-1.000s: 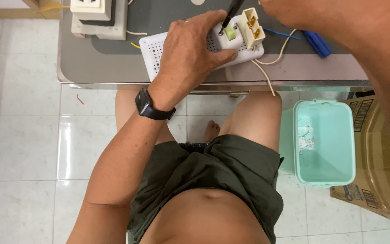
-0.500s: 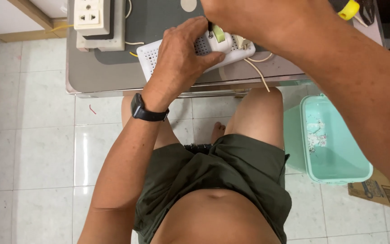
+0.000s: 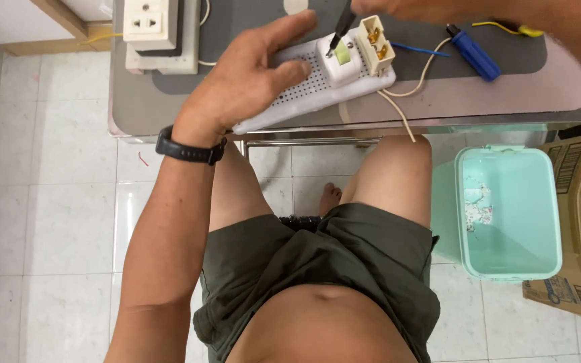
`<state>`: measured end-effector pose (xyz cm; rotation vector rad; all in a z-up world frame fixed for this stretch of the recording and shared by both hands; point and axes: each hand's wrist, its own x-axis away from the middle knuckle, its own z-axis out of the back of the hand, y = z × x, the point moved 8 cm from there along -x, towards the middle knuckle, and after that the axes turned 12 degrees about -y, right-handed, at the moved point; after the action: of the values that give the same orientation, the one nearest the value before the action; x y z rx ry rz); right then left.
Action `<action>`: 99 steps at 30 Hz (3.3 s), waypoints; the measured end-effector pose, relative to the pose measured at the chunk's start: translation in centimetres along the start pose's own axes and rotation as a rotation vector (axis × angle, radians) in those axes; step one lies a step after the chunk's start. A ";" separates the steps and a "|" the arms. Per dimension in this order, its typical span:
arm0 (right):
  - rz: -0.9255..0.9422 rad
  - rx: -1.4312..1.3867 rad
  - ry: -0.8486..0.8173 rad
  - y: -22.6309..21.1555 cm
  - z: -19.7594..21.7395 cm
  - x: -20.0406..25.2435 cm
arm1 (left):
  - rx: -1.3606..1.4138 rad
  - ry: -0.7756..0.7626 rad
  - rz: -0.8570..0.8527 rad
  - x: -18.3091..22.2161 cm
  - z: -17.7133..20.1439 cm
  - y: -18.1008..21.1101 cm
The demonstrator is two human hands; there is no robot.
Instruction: Connecting external electrical wires to the terminal block of an electronic component using a screwdriver and pliers.
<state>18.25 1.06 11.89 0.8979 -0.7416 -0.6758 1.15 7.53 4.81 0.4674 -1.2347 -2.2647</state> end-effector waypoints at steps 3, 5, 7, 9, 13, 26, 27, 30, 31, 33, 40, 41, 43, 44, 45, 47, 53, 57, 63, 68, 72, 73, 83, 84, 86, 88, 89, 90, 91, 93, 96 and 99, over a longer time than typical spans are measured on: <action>0.014 -0.032 -0.019 0.6 2.6 -0.7 | -0.060 0.021 0.017 -0.6 -1.0 0.3; 0.028 -0.049 -0.028 0.7 4.1 -1.5 | -0.092 0.043 0.032 -1.1 -2.0 0.1; 0.046 -0.068 -0.029 0.5 5.4 -2.5 | -0.367 0.244 -0.097 -1.3 -1.9 1.5; 0.068 -0.084 -0.027 -0.1 5.4 -3.7 | -0.308 0.217 -0.084 -1.1 -1.5 2.3; 0.118 -0.111 -0.029 -0.8 5.8 -7.0 | -0.320 0.264 -0.170 -1.5 -1.3 1.3; 0.032 -0.297 -0.185 -0.9 0.4 -14.2 | -0.374 0.222 -0.098 -1.2 -1.4 1.2; 0.016 -0.410 -0.246 -0.5 -0.2 -14.0 | -0.382 0.224 -0.091 -1.2 -1.5 1.0; 0.019 -0.525 -0.338 -0.3 -2.2 -14.7 | -0.377 0.225 -0.083 -1.1 -1.3 1.1; 0.043 -0.535 -0.367 -0.6 -3.0 -15.1 | -0.364 0.220 -0.074 -1.0 -1.3 1.1; 0.031 -0.642 -0.419 -0.3 -3.1 -15.0 | -0.384 0.237 -0.085 -0.9 -1.4 1.0; -0.029 -1.298 -0.164 3.5 -6.3 -8.6 | -0.444 0.283 -0.063 -0.9 -1.7 0.4; -0.031 -1.296 -0.164 3.6 -5.0 -7.8 | -0.444 0.284 -0.066 -0.8 -1.6 0.3; -0.241 -1.089 -0.400 4.1 -4.4 -5.5 | -0.365 0.245 -0.063 -0.9 -2.0 -0.3; -0.244 -1.086 -0.402 3.8 -4.4 -5.4 | -0.364 0.245 -0.067 -1.0 -2.0 -0.2; -0.225 -1.032 -0.339 3.6 -3.8 -5.4 | -0.372 0.260 -0.076 -0.9 -2.0 -0.1; -0.206 -0.981 -0.275 3.1 -3.5 -5.4 | -0.381 0.271 -0.084 -0.9 -1.9 0.2; -0.172 -0.824 -0.214 3.0 -2.6 -5.6 | -0.394 0.275 -0.107 -0.7 -1.6 1.1; -0.163 -0.950 -0.250 3.0 -2.1 -5.8 | -0.397 0.274 -0.115 -0.6 -1.6 1.3; -0.150 -0.835 -0.288 3.0 -1.4 -6.4 | -0.377 0.277 -0.114 -0.5 -1.6 1.1; -0.161 -0.892 -0.190 2.9 -2.3 -6.5 | -0.337 0.257 -0.098 -0.7 -1.5 0.9; -0.152 -0.907 -0.279 2.8 -1.5 -6.5 | -0.338 0.258 -0.097 -0.7 -1.4 1.0; -0.151 -0.877 -0.296 2.9 -1.1 -6.5 | -0.336 0.259 -0.092 -0.7 -1.4 0.9; -0.036 -0.681 -0.404 1.8 -0.3 -8.6 | -0.344 0.270 -0.093 -0.6 -1.3 1.4; 0.004 -0.596 -0.433 1.9 0.9 -8.8 | -0.350 0.270 -0.094 -0.5 -1.3 1.4; 0.043 -0.512 -0.463 1.8 1.9 -8.9 | -0.355 0.269 -0.095 -0.6 -1.4 1.5; 0.083 -0.227 -0.240 1.5 3.4 -8.9 | -0.334 0.276 -0.094 -0.6 -1.3 1.5; 0.082 -0.229 -0.246 0.7 2.3 -9.8 | -0.330 0.272 -0.097 -0.6 -1.3 1.6; 0.027 -0.335 -0.334 0.4 0.4 -10.7 | -0.344 0.274 -0.102 -0.6 -1.3 1.7; -0.030 -0.439 -0.422 0.0 -1.5 -11.4 | -0.358 0.278 -0.106 -0.6 -1.3 1.8; -0.029 -0.560 -0.364 -0.8 -5.1 -13.3 | -0.367 0.268 -0.099 -0.9 -1.5 1.5; 0.011 -0.623 -0.353 -1.0 -6.6 -14.5 | -0.397 0.264 -0.094 -1.0 -1.5 1.2; 0.080 -0.609 -0.493 0.1 -3.4 -13.6 | -0.401 0.270 -0.099 -1.0 -1.2 1.4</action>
<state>13.22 13.08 6.77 0.1369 -0.9272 -0.9962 2.93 6.68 5.44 0.6617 -0.6173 -2.3569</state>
